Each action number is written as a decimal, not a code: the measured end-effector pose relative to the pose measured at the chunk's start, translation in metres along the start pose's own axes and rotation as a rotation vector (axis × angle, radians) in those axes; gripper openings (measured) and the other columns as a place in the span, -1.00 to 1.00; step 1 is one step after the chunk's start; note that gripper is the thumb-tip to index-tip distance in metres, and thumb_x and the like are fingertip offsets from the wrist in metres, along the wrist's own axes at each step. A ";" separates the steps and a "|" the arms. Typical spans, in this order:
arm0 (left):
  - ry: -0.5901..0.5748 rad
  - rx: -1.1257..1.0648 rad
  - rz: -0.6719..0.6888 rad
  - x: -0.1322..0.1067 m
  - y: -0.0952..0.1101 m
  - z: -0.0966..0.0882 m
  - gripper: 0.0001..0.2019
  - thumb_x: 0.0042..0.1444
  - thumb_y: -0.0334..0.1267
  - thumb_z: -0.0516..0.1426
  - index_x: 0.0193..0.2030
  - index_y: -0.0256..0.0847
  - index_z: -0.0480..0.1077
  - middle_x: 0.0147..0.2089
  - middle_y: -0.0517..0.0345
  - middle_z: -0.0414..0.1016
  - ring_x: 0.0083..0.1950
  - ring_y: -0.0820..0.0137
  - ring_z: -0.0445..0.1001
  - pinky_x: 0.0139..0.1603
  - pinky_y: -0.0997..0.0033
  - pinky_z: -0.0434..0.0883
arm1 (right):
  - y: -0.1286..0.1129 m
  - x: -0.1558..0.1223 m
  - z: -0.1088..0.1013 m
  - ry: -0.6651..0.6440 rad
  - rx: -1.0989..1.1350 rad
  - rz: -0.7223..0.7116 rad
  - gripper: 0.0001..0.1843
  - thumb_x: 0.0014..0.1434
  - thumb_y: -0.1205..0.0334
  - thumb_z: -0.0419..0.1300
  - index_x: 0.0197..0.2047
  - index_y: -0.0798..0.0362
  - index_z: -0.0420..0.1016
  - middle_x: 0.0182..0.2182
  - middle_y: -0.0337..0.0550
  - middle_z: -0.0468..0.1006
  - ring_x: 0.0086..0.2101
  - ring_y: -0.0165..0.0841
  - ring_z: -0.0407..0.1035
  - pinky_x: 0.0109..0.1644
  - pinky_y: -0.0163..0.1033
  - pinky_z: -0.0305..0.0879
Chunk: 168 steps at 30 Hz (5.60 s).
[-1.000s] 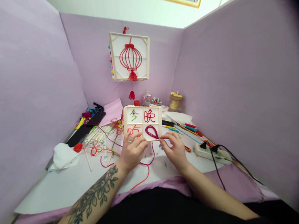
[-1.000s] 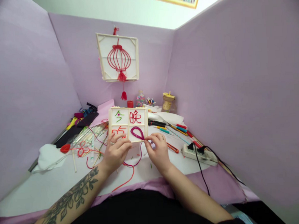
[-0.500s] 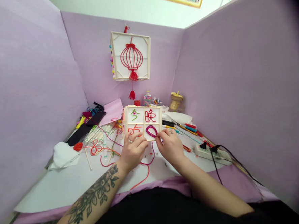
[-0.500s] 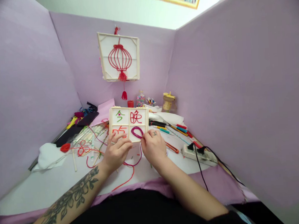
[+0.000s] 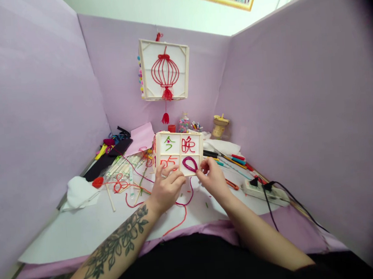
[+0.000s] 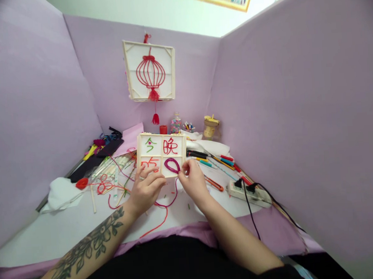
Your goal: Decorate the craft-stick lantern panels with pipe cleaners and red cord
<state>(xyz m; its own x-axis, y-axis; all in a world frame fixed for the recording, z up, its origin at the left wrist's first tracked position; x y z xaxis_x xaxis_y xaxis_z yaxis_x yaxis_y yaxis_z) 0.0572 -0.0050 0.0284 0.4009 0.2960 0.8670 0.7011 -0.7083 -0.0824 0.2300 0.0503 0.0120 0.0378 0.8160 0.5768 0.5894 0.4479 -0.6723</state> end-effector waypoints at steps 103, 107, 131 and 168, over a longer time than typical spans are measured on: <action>0.002 -0.033 -0.026 0.000 0.002 -0.003 -0.85 0.21 -0.42 0.08 -0.25 -0.13 0.46 -0.22 0.24 0.59 0.11 0.32 0.42 0.41 0.08 -0.02 | -0.039 -0.043 0.006 0.020 -0.220 -0.591 -0.67 0.21 0.24 0.11 0.05 -0.05 0.27 0.16 -0.05 0.42 0.29 -0.13 0.06 0.28 0.12 0.00; 0.009 -0.024 -0.022 0.001 0.003 -0.004 -0.88 0.20 -0.41 0.11 -0.26 -0.14 0.46 -0.23 0.24 0.59 0.11 0.32 0.42 0.41 0.08 -0.02 | -0.038 -0.036 0.003 0.064 -0.193 -0.575 -0.67 0.20 0.24 0.12 0.05 -0.05 0.25 0.15 -0.04 0.43 0.29 -0.11 0.06 0.26 0.15 0.05; 0.003 -0.026 -0.019 0.000 0.001 -0.003 -0.85 0.18 -0.44 0.11 -0.27 -0.12 0.46 -0.24 0.25 0.59 0.12 0.33 0.43 0.43 0.05 -0.03 | -0.029 -0.037 -0.018 0.208 0.057 -0.487 -0.75 0.20 0.35 0.09 -0.07 -0.07 0.20 0.09 -0.01 0.45 0.23 -0.11 0.16 0.21 0.23 0.13; 0.021 0.010 -0.036 0.002 -0.001 -0.013 -0.92 0.16 -0.36 0.17 -0.23 -0.12 0.48 -0.23 0.24 0.60 0.07 0.28 0.44 0.34 0.05 0.10 | -0.035 0.106 -0.042 -0.117 -0.190 -0.334 -0.79 0.14 0.28 0.07 -0.17 0.06 0.47 -0.14 0.01 0.54 -0.06 -0.13 0.37 0.07 0.01 0.24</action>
<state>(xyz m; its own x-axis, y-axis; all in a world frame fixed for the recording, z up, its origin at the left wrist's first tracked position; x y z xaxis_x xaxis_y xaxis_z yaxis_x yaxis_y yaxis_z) 0.0494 -0.0123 0.0364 0.3632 0.3076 0.8795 0.7205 -0.6913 -0.0557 0.2471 0.1059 0.1166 -0.2671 0.6777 0.6851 0.6930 0.6291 -0.3522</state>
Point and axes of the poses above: each hand's wrist, its own x-axis towards the middle knuckle, its own z-axis out of the palm, y = z × x, the point moved 5 cm from there along x, towards the middle knuckle
